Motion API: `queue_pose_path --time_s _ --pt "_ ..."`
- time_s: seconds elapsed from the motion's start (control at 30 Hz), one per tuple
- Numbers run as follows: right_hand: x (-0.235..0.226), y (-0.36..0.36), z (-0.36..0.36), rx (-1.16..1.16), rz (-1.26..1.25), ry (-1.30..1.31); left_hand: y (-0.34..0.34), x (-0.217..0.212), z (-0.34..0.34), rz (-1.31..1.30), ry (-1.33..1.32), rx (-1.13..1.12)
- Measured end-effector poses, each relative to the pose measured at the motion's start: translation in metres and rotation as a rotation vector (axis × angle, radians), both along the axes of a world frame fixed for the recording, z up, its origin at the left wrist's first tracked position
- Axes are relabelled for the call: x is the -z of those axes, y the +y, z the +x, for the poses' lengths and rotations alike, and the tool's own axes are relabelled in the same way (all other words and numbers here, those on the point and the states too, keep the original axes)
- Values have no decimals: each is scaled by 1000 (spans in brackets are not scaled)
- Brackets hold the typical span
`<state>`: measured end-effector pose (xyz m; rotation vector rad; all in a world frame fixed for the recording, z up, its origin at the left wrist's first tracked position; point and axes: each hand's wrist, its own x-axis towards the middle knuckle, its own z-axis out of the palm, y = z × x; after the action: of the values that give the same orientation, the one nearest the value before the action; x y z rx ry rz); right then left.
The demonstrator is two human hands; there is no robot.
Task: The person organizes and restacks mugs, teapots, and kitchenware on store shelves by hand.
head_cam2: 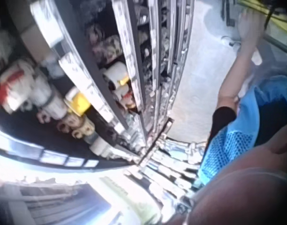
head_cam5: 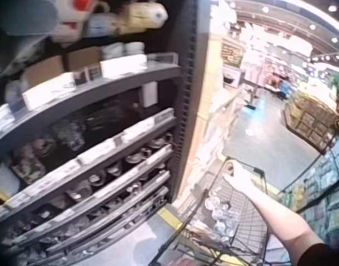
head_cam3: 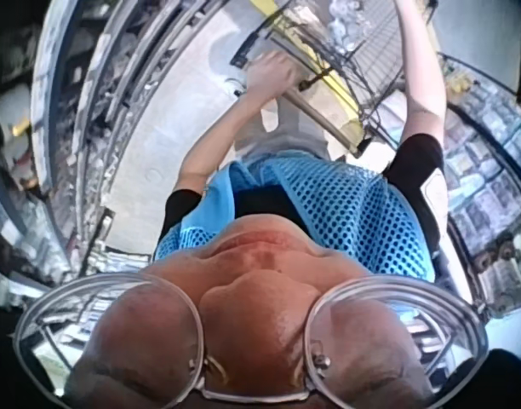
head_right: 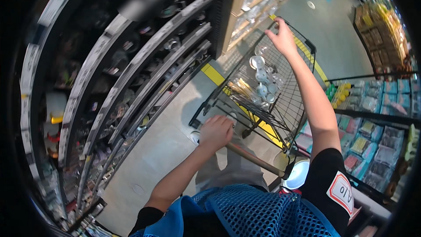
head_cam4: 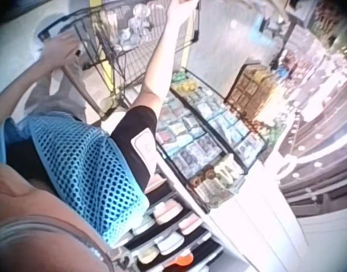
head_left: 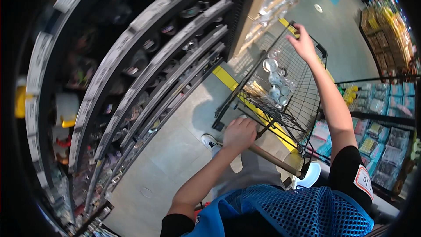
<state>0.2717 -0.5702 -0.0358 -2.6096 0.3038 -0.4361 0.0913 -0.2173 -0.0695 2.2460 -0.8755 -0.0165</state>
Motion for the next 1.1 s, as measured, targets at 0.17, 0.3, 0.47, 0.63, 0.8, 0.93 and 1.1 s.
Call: queue_pose_path --time_s 0.17,0.3,0.47,0.63,0.8,0.93,1.1 --pt "203 -92 -20 244 211 432 1 1 -5 161 55 99" --pt "306 -83 -2 424 348 534 2 0 -7 311 88 103" --pt "357 -61 39 562 428 414 -4 -7 1 344 182 133" --pt "376 -78 48 593 340 503 -7 1 1 380 208 159" --pt "398 -126 41 538 262 384 -18 3 2 340 231 172" --pt "354 -156 20 609 244 85 -23 -2 4 295 192 149" --pt "228 -186 -34 531 349 -163 -17 -1 0 224 119 77"
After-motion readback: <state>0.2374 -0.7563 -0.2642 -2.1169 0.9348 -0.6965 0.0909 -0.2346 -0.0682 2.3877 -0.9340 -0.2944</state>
